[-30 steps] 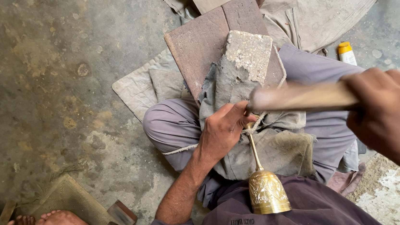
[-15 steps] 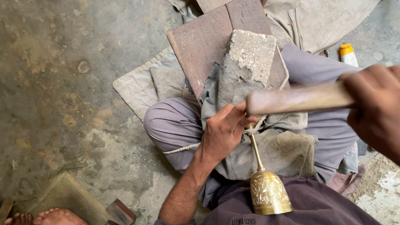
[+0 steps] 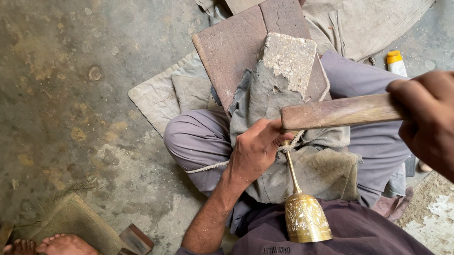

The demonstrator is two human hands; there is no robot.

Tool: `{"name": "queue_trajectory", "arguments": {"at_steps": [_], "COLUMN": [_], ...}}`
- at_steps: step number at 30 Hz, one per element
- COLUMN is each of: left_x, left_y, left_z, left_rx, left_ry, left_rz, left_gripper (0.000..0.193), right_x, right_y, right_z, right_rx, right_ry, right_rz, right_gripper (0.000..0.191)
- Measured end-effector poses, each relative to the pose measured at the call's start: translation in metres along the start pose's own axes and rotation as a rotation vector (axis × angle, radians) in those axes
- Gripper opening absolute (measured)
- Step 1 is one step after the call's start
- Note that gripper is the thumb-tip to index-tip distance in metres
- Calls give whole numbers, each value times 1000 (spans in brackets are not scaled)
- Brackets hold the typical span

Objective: The person sits on the floor and repeatedly hammers a small brass bell-shaped object with a wooden mallet. The object is held in place on a cushioned block. The person adjusts the object's position occasionally while continuing to strike it.

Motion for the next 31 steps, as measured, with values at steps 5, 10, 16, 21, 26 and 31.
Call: {"name": "queue_trajectory", "arguments": {"at_steps": [5, 10, 16, 21, 26, 31], "left_x": [-2, -7, -17, -12, -6, 5], "left_y": [3, 6, 8, 9, 13, 20], "left_z": [-5, -10, -14, -9, -14, -30], "left_rx": [-20, -21, 38, 76, 54, 77], "left_ry": [-19, -135, -209, -125, -52, -27], "left_rz": [53, -6, -106, -38, 41, 69], "left_gripper": [34, 30, 36, 44, 45, 32], "right_x": [-7, -6, 6, 20, 28, 2], "right_y": [2, 7, -15, -27, -23, 10], "right_z": [-1, -3, -20, -17, -3, 1], "right_rx": [125, 43, 126, 110, 238, -53], "right_ry": [17, 1, -52, -29, 163, -42], "right_rz": [315, -146, 141, 242, 684, 6], "right_gripper": [31, 34, 49, 50, 49, 49]}}
Point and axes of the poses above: each hand's wrist, its own z-axis towards the middle knuckle, its own x-axis out of the palm, y = z × x, the point moved 7 cm from there along z, towards the middle knuckle, and after that the axes turned 13 degrees about x, right-handed, at the moved point
